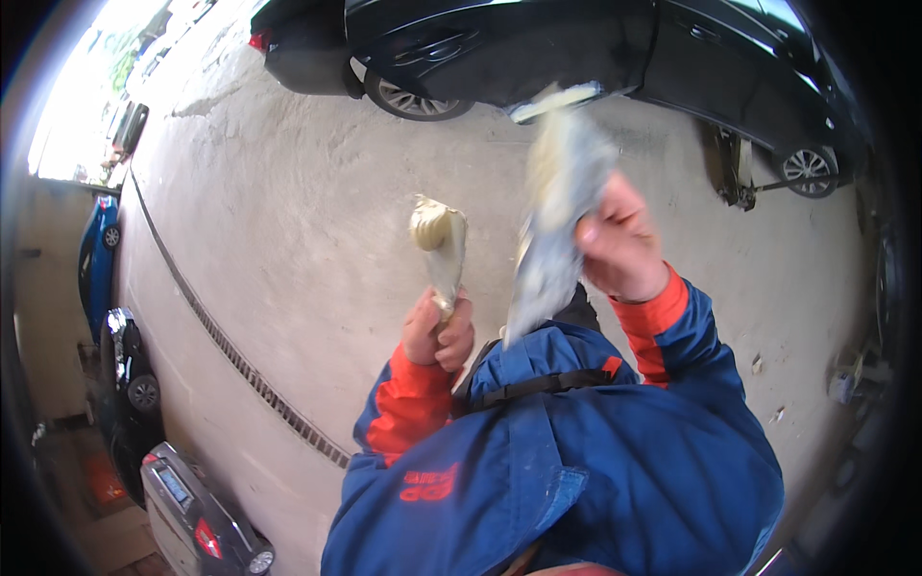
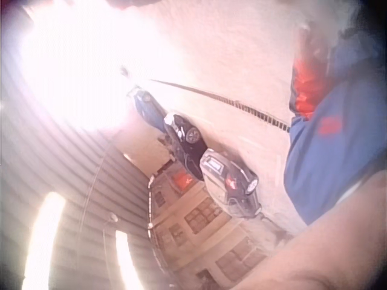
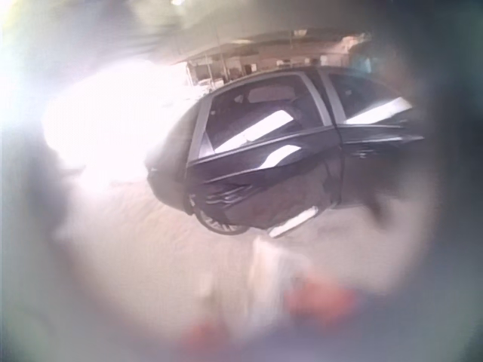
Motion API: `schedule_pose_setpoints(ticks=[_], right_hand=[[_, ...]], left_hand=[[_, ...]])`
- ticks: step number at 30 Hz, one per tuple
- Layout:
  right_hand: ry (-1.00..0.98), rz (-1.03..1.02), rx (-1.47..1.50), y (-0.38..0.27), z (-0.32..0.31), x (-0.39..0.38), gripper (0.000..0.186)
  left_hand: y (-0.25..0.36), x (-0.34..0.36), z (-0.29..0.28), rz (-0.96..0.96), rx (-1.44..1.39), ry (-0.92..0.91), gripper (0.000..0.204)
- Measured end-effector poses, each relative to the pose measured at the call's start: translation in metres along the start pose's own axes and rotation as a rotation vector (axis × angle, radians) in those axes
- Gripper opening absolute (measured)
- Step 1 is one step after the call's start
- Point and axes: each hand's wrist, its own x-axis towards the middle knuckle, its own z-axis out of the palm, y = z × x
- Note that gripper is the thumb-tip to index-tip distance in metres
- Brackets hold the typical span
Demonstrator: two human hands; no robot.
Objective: The person applies beige body filler to the rear bumper and wheel arch of a black car using two metal putty knives. They repeatedly transfer filler between the knives and spread it in smooth strokes along the curved surfaces.
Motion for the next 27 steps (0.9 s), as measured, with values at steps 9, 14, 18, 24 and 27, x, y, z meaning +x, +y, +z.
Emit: schedule_pose_setpoints(ticks=[9, 14, 18, 24, 27], right_hand=[[0.146, -0.213, -0.262, 0.021, 0.015, -0.009, 0.020], [-0.248, -0.275, -0.920, 0.000, 0.013, -0.008, 0.033], [-0.506, -0.113, -1.142, -0.010, 0.015, -0.007, 0.045], [-0.478, 0.305, -1.150, 0.006, 0.024, -0.020, 0.047], [0.066, 0.274, -1.086, 0.012, 0.021, -0.021, 0.044]], left_hand=[[0.019, -0.017, 0.033, -0.176, 0.586, 0.223, 0.016], [0.025, -0.031, 0.028, -0.177, 0.524, 0.185, 0.013], [0.029, -0.047, 0.022, -0.131, 0.557, 0.187, 0.014], [0.035, -0.060, 0.019, 0.038, 0.604, 0.229, 0.025], [0.031, -0.058, 0.013, -0.048, 0.602, 0.207, 0.030]])
